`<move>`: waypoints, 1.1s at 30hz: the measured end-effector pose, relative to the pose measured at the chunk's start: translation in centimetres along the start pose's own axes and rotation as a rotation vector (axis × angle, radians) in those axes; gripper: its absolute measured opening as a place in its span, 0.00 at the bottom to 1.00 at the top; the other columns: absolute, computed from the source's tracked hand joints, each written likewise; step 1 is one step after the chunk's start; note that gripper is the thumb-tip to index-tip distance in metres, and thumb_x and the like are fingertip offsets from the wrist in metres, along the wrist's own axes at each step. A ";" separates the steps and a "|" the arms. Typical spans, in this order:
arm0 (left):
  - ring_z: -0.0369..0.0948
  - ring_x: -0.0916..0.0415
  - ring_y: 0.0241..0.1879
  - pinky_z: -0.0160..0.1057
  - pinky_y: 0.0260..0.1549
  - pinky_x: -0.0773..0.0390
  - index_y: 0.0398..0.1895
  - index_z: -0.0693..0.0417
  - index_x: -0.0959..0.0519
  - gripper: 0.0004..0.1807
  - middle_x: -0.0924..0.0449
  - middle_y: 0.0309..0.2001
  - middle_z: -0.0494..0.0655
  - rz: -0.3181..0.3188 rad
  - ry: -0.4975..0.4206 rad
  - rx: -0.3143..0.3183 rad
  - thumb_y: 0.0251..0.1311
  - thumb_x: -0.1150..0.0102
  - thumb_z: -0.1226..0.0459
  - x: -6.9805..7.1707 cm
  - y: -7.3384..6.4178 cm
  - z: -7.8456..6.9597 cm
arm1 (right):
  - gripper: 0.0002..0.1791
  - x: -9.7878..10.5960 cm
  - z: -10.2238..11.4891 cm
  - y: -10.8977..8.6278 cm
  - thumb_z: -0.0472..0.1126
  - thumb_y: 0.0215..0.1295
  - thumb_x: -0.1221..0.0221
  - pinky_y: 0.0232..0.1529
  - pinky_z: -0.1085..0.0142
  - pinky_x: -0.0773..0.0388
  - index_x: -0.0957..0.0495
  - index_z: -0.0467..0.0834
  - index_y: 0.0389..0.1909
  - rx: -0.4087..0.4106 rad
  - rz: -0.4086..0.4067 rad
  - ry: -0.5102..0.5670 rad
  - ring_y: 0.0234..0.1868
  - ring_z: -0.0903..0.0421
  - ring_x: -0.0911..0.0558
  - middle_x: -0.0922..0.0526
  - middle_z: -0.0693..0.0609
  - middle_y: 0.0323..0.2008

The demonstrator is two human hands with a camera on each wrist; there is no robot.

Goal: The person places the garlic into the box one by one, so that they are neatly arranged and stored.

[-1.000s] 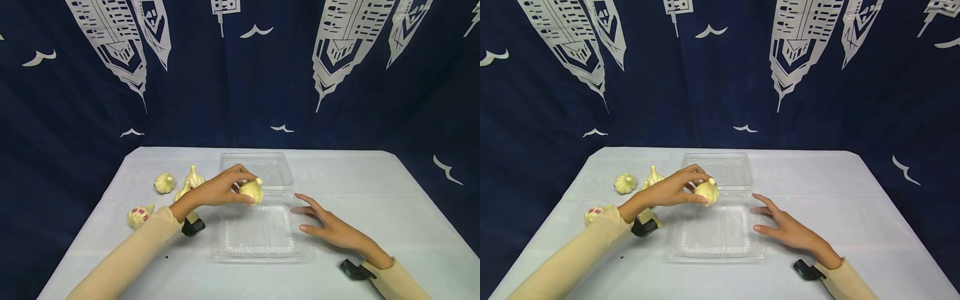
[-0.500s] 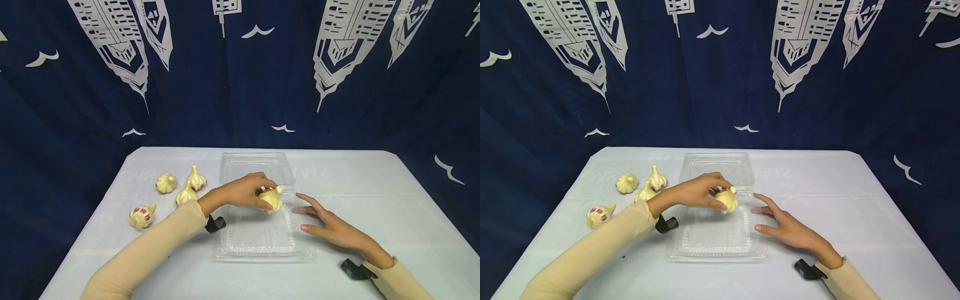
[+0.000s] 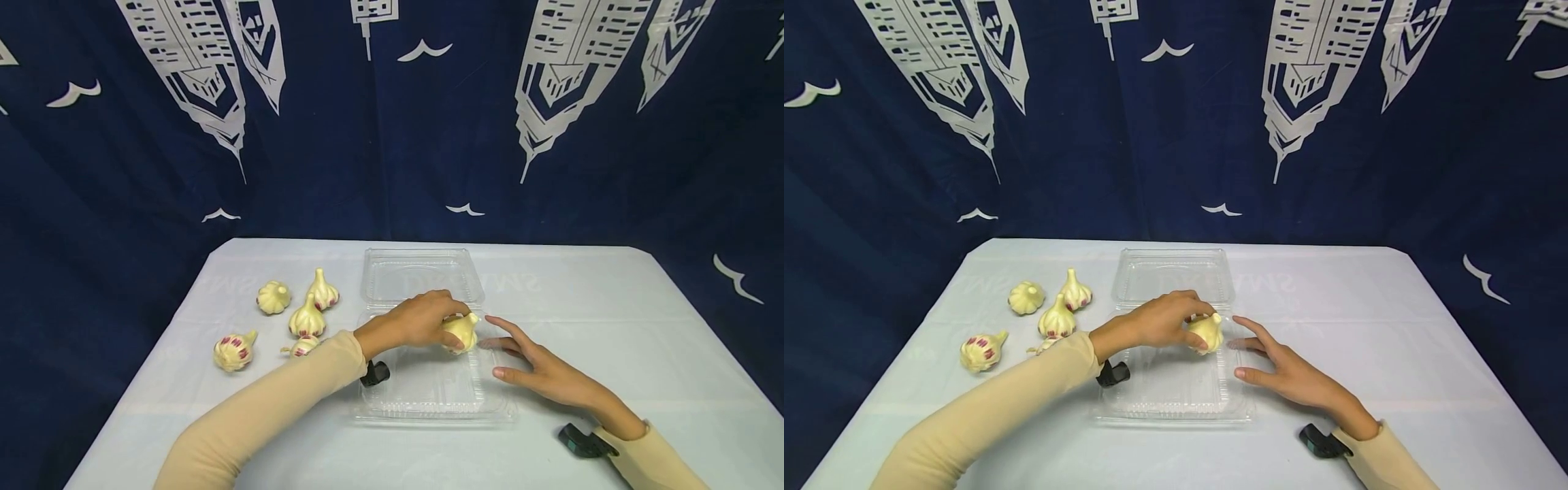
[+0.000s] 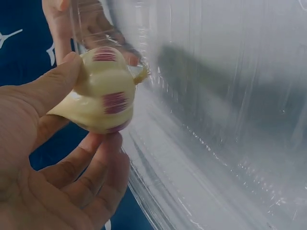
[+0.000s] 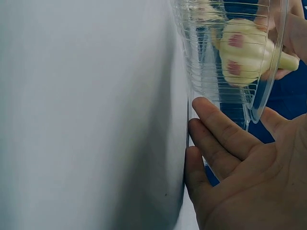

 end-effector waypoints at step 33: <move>0.36 0.24 0.27 0.36 0.21 0.25 0.49 0.48 0.18 0.27 0.17 0.39 0.39 -0.121 0.219 0.139 0.53 0.28 0.43 -1.5 0.7 -1.1 | 0.45 0.1 0.2 -0.1 0.44 0.71 0.39 0.62 0.69 0.29 0.56 0.55 0.80 0.013 -0.009 -0.041 0.65 0.59 0.25 0.22 0.51 0.64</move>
Point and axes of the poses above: each hand's wrist, its own y-axis towards the middle knuckle, its own x-axis out of the back of the hand, z = x × y, the point moved 4 cm from there along y, towards the middle knuckle
